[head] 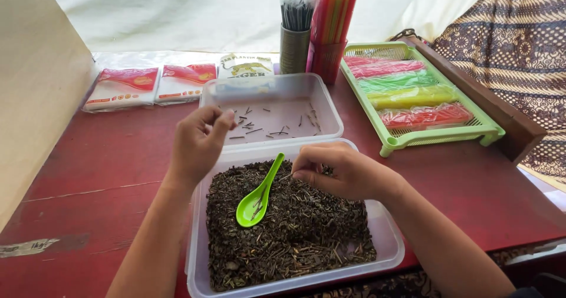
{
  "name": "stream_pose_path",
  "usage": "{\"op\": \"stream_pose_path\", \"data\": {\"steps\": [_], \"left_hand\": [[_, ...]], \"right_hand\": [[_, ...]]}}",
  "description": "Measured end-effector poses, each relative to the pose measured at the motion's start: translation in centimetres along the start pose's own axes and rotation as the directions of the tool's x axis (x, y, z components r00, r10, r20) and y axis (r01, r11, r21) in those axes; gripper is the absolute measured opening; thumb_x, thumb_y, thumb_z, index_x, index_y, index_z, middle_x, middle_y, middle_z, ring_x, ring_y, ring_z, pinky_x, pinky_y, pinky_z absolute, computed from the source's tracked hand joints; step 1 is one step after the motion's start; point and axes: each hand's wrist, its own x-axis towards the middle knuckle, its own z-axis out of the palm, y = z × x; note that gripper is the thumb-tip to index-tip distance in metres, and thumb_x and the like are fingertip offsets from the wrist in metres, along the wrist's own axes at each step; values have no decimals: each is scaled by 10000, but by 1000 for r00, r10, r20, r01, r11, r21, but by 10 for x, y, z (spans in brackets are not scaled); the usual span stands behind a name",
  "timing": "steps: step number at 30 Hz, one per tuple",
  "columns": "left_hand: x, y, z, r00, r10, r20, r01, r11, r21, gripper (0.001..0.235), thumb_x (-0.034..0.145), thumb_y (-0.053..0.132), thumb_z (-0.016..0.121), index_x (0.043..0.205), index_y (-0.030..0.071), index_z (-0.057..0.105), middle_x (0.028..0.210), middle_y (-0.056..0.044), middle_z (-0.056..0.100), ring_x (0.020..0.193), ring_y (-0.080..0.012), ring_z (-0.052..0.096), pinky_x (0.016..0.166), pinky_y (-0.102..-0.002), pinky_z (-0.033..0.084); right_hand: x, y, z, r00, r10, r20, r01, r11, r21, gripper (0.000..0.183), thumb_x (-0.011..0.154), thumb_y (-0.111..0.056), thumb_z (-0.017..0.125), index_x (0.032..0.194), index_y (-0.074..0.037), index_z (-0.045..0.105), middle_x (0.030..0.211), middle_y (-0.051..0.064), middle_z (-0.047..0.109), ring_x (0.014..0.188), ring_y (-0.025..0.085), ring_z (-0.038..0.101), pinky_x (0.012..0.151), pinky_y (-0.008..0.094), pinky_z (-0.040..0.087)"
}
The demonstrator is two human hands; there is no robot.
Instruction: The person uses a green plastic spoon to scoop and sift through dried herbs in a white container, picking out small twigs and debris with their fingers and placing them into a separate container.
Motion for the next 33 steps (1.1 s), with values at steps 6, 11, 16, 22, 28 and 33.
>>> {"op": "stream_pose_path", "data": {"steps": [6,11,16,22,28,33], "left_hand": [[39,-8,-1,999,40,31,-41,999,6,309,1017,326,609,783,159,722,711,-47,693,656,-195,626,692,-354,514],[58,1,3,996,66,58,-62,996,-60,280,1011,320,609,806,167,725,707,-33,680,648,-157,577,663,-310,490],[49,-16,26,993,2,121,21,983,-183,292,1010,318,589,805,168,732,721,-32,694,705,-155,628,672,-281,503],[37,-22,41,967,-60,249,135,946,-295,361,973,353,617,742,96,722,618,-80,623,659,-171,598,561,-276,529],[28,-10,32,952,23,305,78,947,-312,312,989,311,632,737,147,717,616,-32,638,619,-117,575,565,-258,499],[19,-3,25,903,26,428,165,901,-402,239,949,254,658,778,96,708,684,-56,675,623,-118,602,567,-241,511]], "right_hand": [[11,4,-8,999,-3,-45,3,1000,15,101,944,-77,695,854,-86,651,668,47,612,608,178,606,611,340,542],[35,19,-11,1000,-4,8,4,1000,8,84,925,-85,717,856,-98,670,665,18,611,610,158,600,613,313,535],[38,38,1,1000,16,-18,-15,999,33,105,928,-98,724,842,-97,663,691,15,595,643,149,590,630,305,530],[35,36,7,1000,18,-5,-18,1000,2,140,949,-121,702,831,-84,636,740,65,602,696,192,584,643,354,520],[31,40,8,999,22,-29,-23,999,-33,154,927,-139,745,814,-87,655,755,29,573,645,151,560,591,287,517],[29,47,6,992,23,-121,-22,1000,7,85,920,-113,749,845,-100,711,757,11,544,646,111,550,589,258,515]]}}
